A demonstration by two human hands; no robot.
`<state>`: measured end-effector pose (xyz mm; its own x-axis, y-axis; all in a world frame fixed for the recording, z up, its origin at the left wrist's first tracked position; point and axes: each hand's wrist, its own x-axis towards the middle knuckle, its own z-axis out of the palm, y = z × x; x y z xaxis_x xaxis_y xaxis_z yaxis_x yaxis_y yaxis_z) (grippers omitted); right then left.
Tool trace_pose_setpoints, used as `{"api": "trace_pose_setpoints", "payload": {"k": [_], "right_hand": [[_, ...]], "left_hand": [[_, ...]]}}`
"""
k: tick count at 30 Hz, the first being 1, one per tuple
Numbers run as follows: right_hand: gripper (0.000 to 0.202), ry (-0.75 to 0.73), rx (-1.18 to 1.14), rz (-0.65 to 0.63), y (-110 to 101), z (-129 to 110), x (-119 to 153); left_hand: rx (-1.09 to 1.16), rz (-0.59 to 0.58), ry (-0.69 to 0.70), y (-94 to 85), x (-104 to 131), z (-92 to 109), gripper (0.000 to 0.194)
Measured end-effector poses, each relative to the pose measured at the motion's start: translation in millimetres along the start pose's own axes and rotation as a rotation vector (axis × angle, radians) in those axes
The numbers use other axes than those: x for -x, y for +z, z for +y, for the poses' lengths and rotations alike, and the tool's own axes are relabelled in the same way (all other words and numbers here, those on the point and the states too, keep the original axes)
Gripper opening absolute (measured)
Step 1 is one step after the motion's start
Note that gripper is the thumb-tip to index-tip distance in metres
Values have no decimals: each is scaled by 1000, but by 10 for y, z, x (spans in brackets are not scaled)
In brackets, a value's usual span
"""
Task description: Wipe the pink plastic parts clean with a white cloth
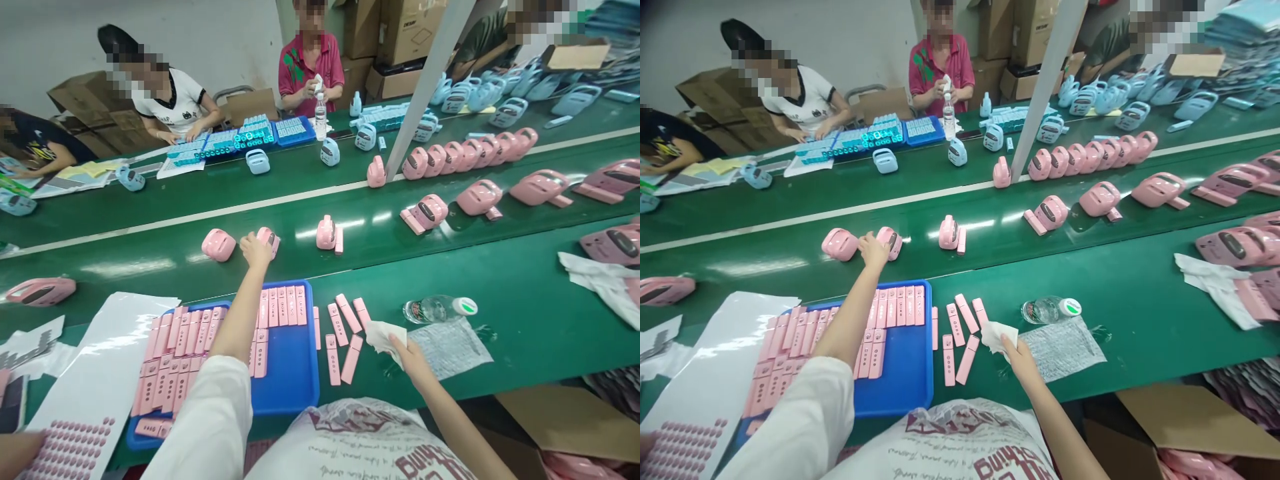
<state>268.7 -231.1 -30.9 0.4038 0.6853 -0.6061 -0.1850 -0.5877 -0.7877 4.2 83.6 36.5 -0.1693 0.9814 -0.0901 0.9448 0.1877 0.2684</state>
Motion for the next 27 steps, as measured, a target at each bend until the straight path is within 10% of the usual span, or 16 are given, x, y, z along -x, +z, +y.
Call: {"api": "trace_pose_setpoints", "payload": {"k": [7, 11, 18, 27], "right_hand": [[64, -40, -41, -46, 129, -118, -75], [63, -77, -40, -63, 91, -131, -39], [58, -3, -55, -12, -119, -3, 15], [56, 101, -142, -72, 69, -109, 32]], "left_hand": [[-56, -322, 635, 629, 1203, 511, 35], [-121, -412, 767, 822, 1419, 574, 32], [-278, -468, 704, 678, 953, 155, 31], [-351, -77, 222, 485, 256, -204, 42]]}}
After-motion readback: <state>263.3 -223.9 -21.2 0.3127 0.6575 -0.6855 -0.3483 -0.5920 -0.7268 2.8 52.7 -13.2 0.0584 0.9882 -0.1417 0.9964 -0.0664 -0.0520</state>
